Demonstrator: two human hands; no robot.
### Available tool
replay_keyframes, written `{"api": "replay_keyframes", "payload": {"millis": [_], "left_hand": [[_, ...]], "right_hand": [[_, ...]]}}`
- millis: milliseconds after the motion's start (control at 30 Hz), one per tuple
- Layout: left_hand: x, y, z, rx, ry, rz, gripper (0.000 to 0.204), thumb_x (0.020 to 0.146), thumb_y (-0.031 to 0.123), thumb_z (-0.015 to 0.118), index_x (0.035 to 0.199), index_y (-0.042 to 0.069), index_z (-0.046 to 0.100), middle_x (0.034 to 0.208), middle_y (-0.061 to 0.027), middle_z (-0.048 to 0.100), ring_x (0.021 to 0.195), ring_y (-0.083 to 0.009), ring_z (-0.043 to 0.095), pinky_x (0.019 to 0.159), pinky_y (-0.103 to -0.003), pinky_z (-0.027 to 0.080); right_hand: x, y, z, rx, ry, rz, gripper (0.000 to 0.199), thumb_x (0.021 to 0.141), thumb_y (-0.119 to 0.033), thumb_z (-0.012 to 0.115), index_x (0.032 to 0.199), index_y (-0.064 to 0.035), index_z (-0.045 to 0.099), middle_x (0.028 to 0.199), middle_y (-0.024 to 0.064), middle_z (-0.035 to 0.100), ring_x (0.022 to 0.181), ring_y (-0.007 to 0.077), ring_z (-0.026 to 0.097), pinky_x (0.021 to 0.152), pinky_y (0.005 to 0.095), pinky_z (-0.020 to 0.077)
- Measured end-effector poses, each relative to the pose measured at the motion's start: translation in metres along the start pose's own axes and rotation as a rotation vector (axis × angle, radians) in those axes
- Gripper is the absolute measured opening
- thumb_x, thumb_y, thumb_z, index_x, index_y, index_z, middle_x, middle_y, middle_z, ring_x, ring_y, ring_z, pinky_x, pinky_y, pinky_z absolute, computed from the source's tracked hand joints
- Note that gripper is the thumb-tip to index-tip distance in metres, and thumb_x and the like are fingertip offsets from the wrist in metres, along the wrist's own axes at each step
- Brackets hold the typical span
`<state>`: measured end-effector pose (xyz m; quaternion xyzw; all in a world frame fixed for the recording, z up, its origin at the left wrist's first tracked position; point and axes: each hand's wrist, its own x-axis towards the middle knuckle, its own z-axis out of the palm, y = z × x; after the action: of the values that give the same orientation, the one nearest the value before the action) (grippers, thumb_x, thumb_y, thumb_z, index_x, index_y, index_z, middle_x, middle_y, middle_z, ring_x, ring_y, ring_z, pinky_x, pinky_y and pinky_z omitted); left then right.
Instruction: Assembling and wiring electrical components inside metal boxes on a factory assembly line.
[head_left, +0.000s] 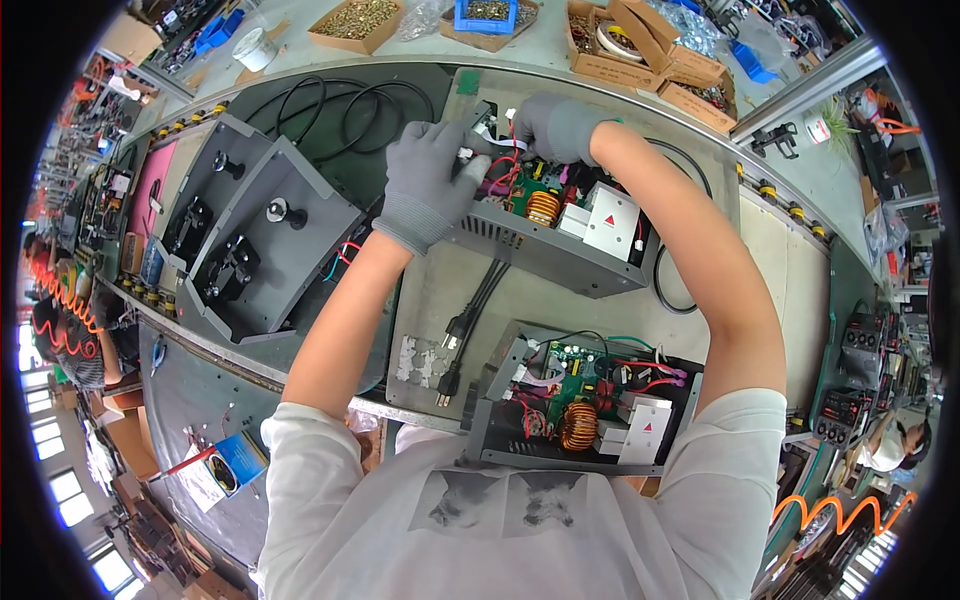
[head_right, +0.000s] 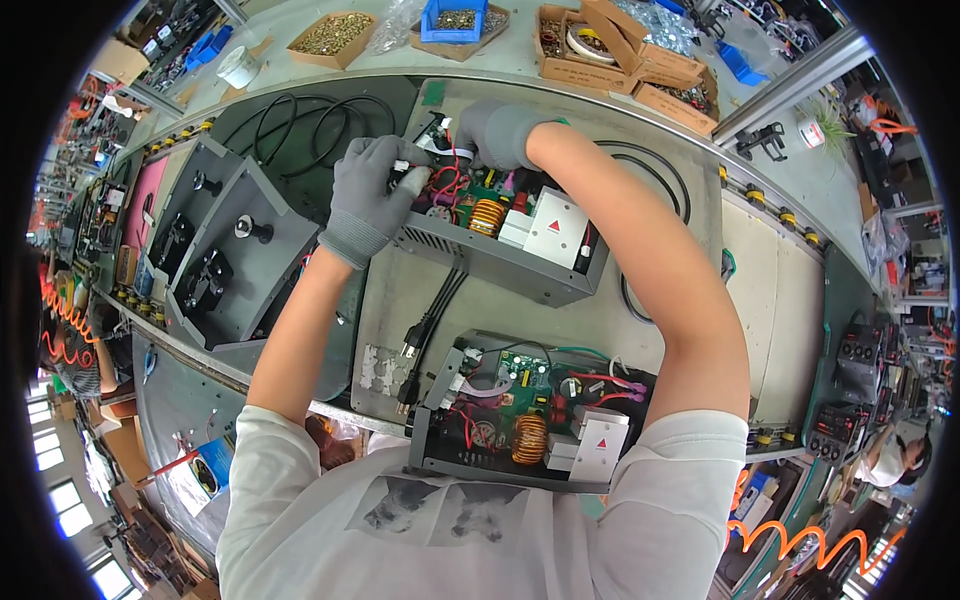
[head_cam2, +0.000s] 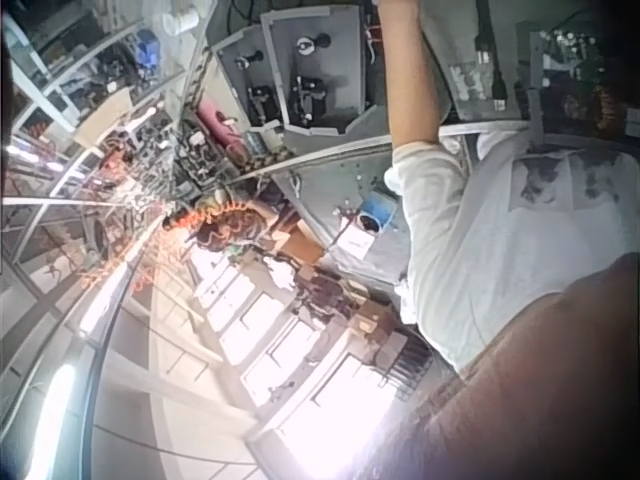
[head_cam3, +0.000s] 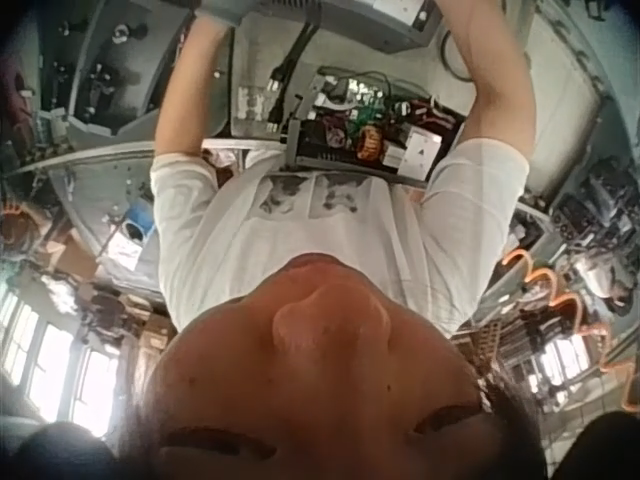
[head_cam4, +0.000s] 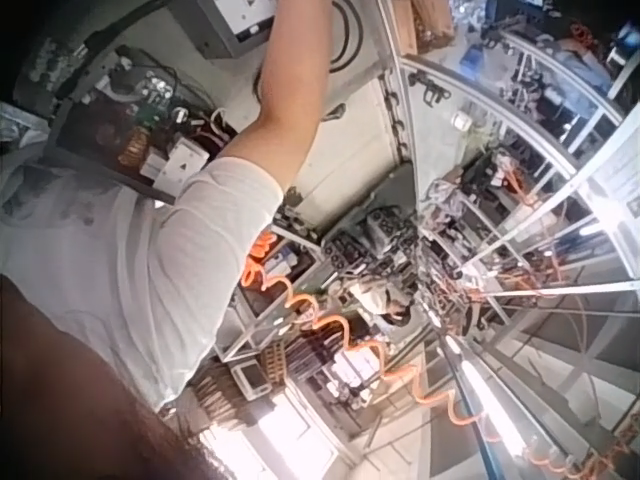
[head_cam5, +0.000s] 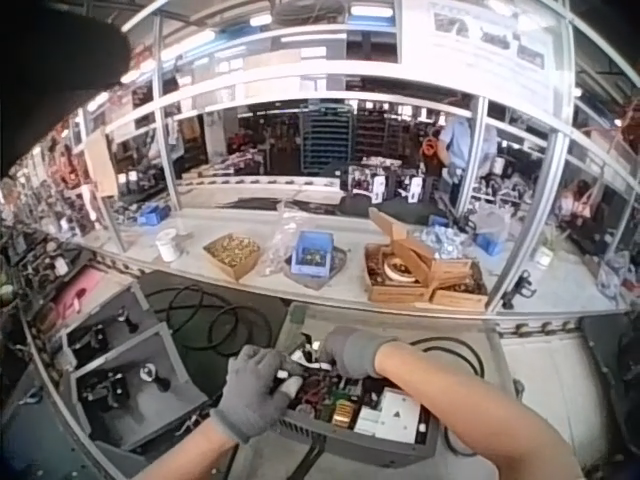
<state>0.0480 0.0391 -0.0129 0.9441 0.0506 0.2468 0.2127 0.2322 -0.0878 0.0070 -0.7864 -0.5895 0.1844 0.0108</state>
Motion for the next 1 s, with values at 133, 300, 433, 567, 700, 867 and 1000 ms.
{"api": "replay_keyframes", "payload": {"millis": [133, 300, 433, 567, 700, 867, 1000], "left_hand": [[0.0, 0.003, -0.001, -0.033, -0.026, 0.002, 0.014, 0.081, 0.02, 0.069, 0.093, 0.012, 0.067, 0.093, -0.006, 0.066, 0.09, -0.0299, 0.055, 0.082, -0.04, 0.042], [-0.001, 0.001, -0.001, -0.064, 0.007, 0.012, 0.013, 0.08, 0.018, 0.069, 0.092, 0.012, 0.066, 0.092, -0.006, 0.065, 0.092, -0.0305, 0.055, 0.081, -0.041, 0.042], [0.001, 0.001, 0.0, -0.113, 0.023, 0.034, 0.012, 0.08, 0.016, 0.069, 0.091, 0.013, 0.066, 0.092, -0.0068, 0.066, 0.092, -0.0334, 0.056, 0.081, -0.043, 0.042], [0.003, 0.002, 0.0, -0.143, -0.006, 0.029, 0.011, 0.08, 0.014, 0.069, 0.089, 0.009, 0.066, 0.091, -0.0077, 0.067, 0.09, -0.0333, 0.056, 0.081, -0.04, 0.043], [0.003, 0.003, 0.002, -0.143, 0.011, 0.049, 0.01, 0.08, 0.013, 0.069, 0.088, 0.007, 0.065, 0.088, -0.0083, 0.067, 0.087, -0.0326, 0.055, 0.08, -0.039, 0.044], [0.002, 0.003, 0.004, -0.17, 0.015, 0.065, 0.01, 0.08, 0.012, 0.068, 0.088, 0.007, 0.065, 0.088, -0.0089, 0.067, 0.086, -0.0314, 0.055, 0.08, -0.039, 0.043], [0.002, 0.002, 0.002, -0.162, 0.006, 0.06, 0.01, 0.08, 0.011, 0.068, 0.088, 0.007, 0.065, 0.089, -0.0089, 0.067, 0.085, -0.031, 0.055, 0.079, -0.039, 0.043]], "right_hand": [[-0.002, -0.003, 0.002, -0.079, 0.044, -0.054, 0.017, 0.075, -0.013, 0.075, 0.09, -0.0055, 0.074, 0.085, 0.0173, 0.069, 0.079, 0.0367, 0.065, 0.073, 0.0427, 0.052], [-0.011, -0.023, -0.013, -0.144, 0.012, -0.006, 0.028, 0.074, -0.009, 0.072, 0.101, -0.0128, 0.074, 0.095, 0.0158, 0.071, 0.089, 0.0352, 0.067, 0.078, 0.0432, 0.0527], [-0.009, -0.018, -0.005, -0.169, 0.066, -0.04, 0.028, 0.072, -0.008, 0.072, 0.1, -0.0108, 0.073, 0.094, 0.0176, 0.071, 0.089, 0.0361, 0.068, 0.079, 0.0426, 0.0538], [-0.007, -0.018, -0.007, -0.179, 0.056, -0.069, 0.023, 0.071, -0.007, 0.071, 0.093, -0.0086, 0.075, 0.089, 0.0185, 0.07, 0.085, 0.0372, 0.068, 0.077, 0.0428, 0.0538], [0.0, -0.019, -0.008, -0.266, -0.023, -0.115, 0.023, 0.072, -0.008, 0.072, 0.095, -0.0055, 0.073, 0.09, 0.018, 0.071, 0.084, 0.0365, 0.068, 0.076, 0.0425, 0.0543], [0.01, -0.024, -0.008, -0.388, -0.094, -0.133, 0.024, 0.072, -0.008, 0.073, 0.096, -0.0056, 0.072, 0.094, 0.0181, 0.07, 0.086, 0.0357, 0.068, 0.074, 0.0427, 0.0547], [0.027, -0.026, -0.011, -0.458, -0.14, -0.123, 0.028, 0.07, -0.007, 0.075, 0.098, -0.0072, 0.072, 0.095, 0.0173, 0.071, 0.086, 0.0361, 0.068, 0.074, 0.0429, 0.055]]}}
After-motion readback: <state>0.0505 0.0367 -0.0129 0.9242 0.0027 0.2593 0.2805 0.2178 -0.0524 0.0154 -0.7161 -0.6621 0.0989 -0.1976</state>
